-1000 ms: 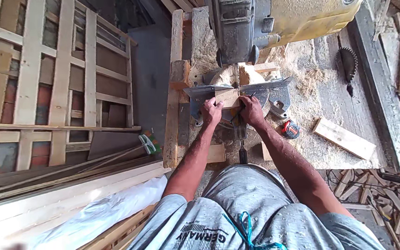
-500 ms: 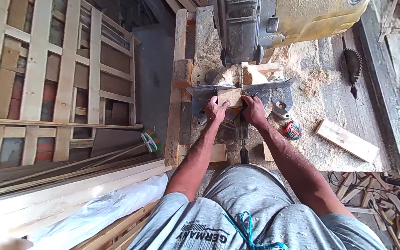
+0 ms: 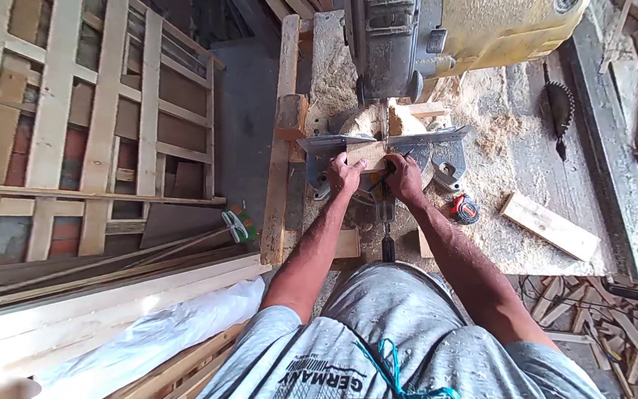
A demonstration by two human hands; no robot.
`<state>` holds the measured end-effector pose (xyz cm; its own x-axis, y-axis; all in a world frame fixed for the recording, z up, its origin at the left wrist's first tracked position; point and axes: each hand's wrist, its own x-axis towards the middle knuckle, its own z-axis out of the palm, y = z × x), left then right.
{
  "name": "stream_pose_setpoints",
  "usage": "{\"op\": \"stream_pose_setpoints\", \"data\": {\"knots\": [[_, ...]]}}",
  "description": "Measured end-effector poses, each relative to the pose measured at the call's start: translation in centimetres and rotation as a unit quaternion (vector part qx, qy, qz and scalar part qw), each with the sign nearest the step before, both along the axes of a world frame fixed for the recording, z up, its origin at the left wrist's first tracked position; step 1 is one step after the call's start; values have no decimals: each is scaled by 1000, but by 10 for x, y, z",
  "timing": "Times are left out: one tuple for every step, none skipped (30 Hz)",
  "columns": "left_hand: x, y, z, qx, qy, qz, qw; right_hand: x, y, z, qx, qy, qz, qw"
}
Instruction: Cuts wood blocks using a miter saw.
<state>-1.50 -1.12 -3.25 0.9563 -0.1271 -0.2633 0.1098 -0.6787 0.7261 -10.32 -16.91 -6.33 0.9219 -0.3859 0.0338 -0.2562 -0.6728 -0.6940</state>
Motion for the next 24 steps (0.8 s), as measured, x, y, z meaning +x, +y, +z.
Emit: {"op": "stream_pose_setpoints", "data": {"knots": [[0,0,1,3,-2,-2,1000,0,1,1,1,2,-5,1000],[1,1,2,4,-3,-3,1000,1,4,2,0,5,-6,1000],[2,2,2,4,-6,-2,1000,1,6,2,-4,7,-7,1000],[3,3,1,5,-8,-2,1000,2,7,2,-10,5,-7,1000],[4,4,0,7,-8,-2,1000,2,8,0,-15,1,-6,1000],[5,4,0,11,-9,-3,1000,2,8,-1,-20,-5,-5,1000],[5,5,0,13,-9,-3,1000,1,9,-3,-25,-12,-4,1000],[5,5,-1,15,-10,-3,1000,1,9,-5,-31,-18,-3,999],[5,5,0,15,-12,-3,1000,1,9,-6,-34,-22,-2,999],[5,5,-1,15,-15,-3,1000,1,8,-7,-36,-24,-1,999],[5,5,-1,15,-14,-2,1000,2,7,-8,-39,-25,0,999],[5,5,-1,13,-11,0,1000,2,6,-9,-40,-26,-1,999],[4,5,-3,11,-9,4,1000,1,6,-10,-41,-24,0,999],[3,5,-3,11,-9,9,1000,1,7,-12,-42,-24,0,999],[3,4,-2,12,-9,12,1000,2,6,-12,-41,-24,1,999],[3,3,0,12,-9,15,1000,2,6,-11,-36,-24,4,999],[2,3,0,13,-6,17,1000,2,4,-9,-21,-19,7,1000],[1,3,0,12,-4,19,1000,0,2,-5,12,-13,8,1000],[1,4,0,10,-3,21,1000,-5,-2,2,64,-12,2,998],[1,4,0,8,0,20,1000,-11,-7,11,116,-28,-13,993],[1,4,2,6,5,20,1000,-18,-14,26,147,-74,-34,986],[2,3,3,4,9,20,1000,-26,-22,50,151,-142,-51,977],[2,3,5,1,11,21,1000,-33,-30,86,135,-221,-57,964],[1,3,5,-4,9,22,1000,-39,-40,131,94,-303,-46,947]]}}
